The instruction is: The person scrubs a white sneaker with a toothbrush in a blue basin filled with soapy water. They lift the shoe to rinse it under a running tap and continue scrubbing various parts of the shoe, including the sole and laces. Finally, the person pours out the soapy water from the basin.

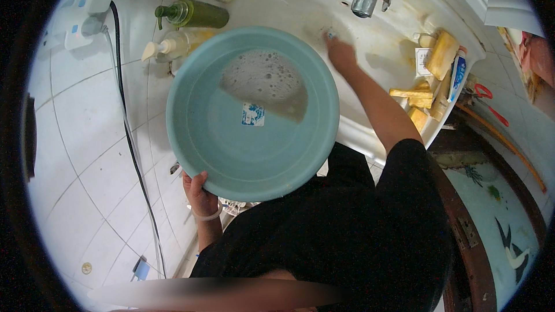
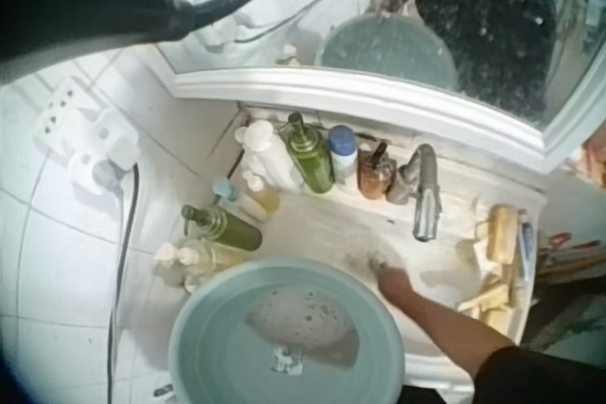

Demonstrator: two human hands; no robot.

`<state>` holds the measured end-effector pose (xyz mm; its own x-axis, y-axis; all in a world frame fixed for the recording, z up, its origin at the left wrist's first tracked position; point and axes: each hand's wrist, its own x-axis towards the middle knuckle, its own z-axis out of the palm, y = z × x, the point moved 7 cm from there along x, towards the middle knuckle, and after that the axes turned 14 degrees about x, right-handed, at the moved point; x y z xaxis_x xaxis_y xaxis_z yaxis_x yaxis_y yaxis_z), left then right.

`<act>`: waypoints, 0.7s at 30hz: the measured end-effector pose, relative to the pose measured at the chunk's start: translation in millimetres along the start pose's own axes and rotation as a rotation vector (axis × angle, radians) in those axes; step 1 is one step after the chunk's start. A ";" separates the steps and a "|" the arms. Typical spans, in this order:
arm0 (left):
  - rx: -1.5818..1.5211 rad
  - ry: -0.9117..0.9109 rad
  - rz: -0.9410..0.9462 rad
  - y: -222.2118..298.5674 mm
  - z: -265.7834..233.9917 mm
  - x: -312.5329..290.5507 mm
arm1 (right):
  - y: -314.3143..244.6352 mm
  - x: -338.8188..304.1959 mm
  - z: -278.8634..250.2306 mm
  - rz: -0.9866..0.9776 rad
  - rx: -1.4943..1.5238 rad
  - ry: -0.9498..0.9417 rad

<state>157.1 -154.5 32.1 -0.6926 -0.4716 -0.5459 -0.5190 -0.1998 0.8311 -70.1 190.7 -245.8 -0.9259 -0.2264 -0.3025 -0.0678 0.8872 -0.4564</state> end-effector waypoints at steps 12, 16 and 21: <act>0.028 -0.029 0.002 2.7 -0.6 7.0 | 0.1 24.4 -1.5 0.017 0.070 0.084; 0.029 -0.020 -0.013 0.4 -0.2 3.8 | -29.1 32.7 3.9 -0.077 0.169 0.102; 0.045 -0.028 0.006 2.6 0.2 6.6 | -42.5 31.9 23.5 -0.242 0.034 0.107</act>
<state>151.0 -158.0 30.7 -0.7092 -0.4481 -0.5443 -0.5365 -0.1580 0.8290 -88.0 136.3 -255.7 -0.9183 -0.3853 -0.0916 -0.2816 0.7979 -0.5330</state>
